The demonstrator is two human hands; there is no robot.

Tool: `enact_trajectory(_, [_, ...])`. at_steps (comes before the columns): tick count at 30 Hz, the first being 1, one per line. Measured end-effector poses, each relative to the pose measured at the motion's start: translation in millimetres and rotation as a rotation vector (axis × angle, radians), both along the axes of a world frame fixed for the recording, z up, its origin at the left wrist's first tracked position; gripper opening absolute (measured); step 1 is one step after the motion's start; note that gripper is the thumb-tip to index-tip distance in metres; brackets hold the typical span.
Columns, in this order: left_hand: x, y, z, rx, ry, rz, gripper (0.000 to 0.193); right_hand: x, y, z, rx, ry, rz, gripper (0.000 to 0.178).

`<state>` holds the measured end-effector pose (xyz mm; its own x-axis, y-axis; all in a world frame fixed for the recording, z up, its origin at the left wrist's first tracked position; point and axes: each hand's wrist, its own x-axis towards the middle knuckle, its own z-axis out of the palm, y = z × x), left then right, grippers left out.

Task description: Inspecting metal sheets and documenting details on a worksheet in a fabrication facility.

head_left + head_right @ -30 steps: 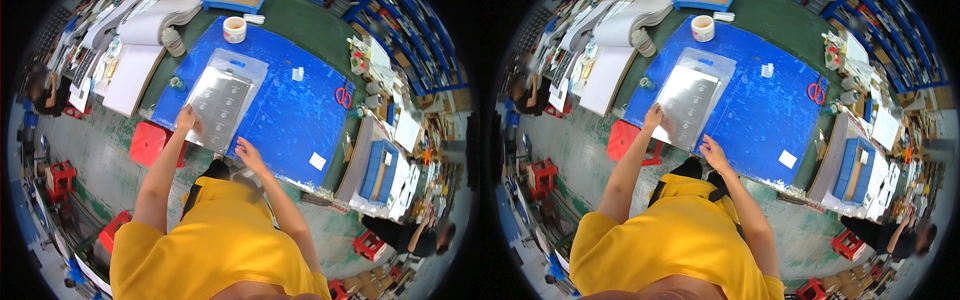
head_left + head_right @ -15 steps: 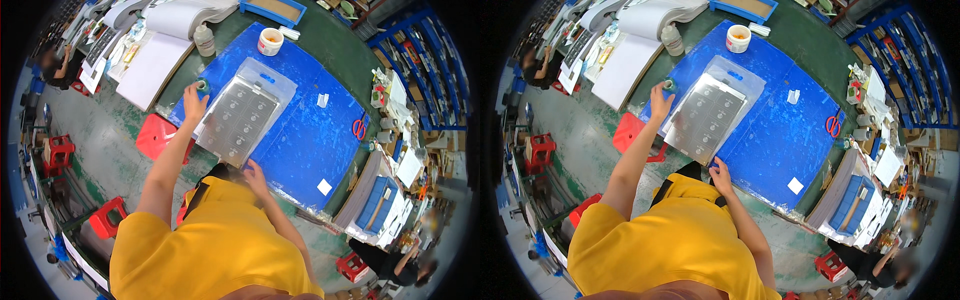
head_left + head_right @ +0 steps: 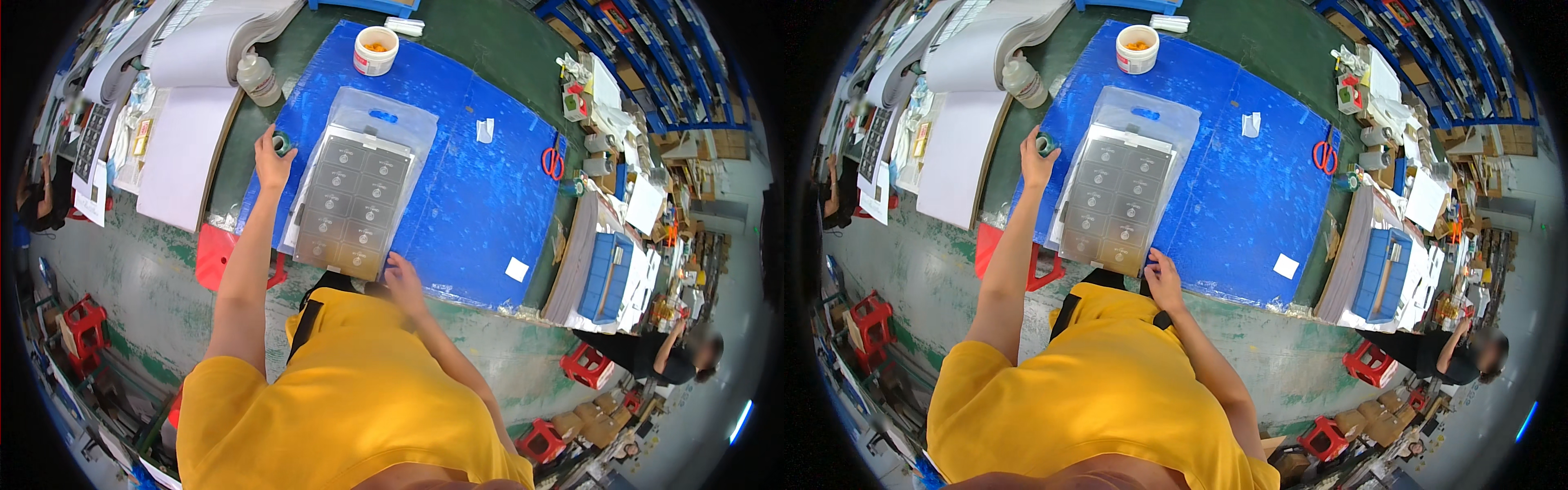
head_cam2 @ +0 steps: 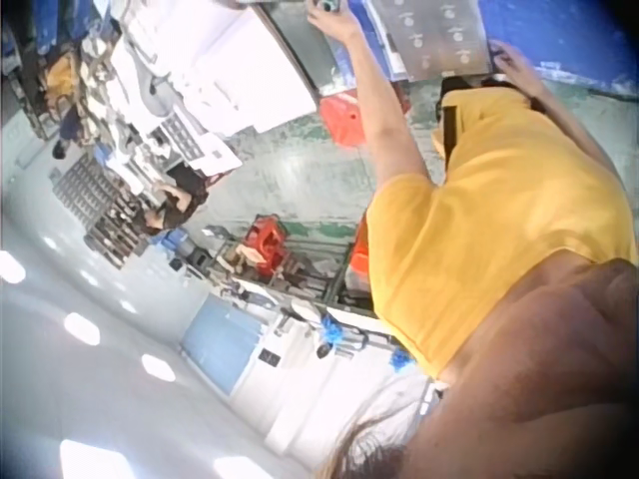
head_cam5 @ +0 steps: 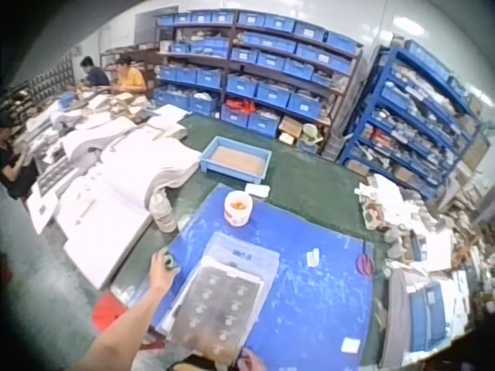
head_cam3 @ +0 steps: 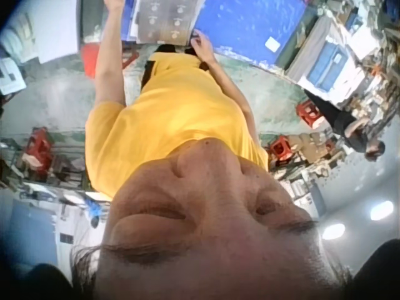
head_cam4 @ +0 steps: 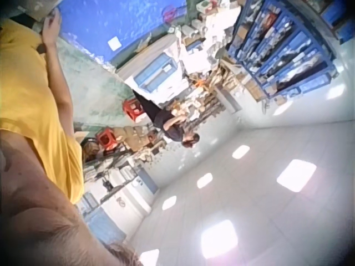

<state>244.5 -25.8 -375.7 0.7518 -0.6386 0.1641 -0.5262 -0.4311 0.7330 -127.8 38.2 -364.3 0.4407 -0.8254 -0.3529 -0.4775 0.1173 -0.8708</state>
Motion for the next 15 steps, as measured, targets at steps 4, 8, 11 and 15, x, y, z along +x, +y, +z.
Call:
enact_trajectory(4, [-27.4, 12.8, 17.8, 0.047, -0.299, 0.05, 0.064, 16.0, -4.6, -1.2, 0.099, -0.079, -0.051, 0.045])
enact_trajectory(8, [-71.9, 54.3, 42.2, 0.183, -0.322, -0.294, 0.042, 25.2, -4.7, -5.7, 0.026, -0.068, -0.07, 0.048])
enact_trajectory(11, [-91.9, 81.0, 24.9, 0.204, -0.224, -0.379, 0.042, 29.5, -1.5, -9.6, -0.02, -0.052, -0.057, 0.049])
enact_trajectory(15, [-96.0, 83.9, -1.7, 0.196, 0.02, -0.273, 0.042, 36.0, -0.4, -4.0, -0.1, 0.065, -0.014, 0.054])
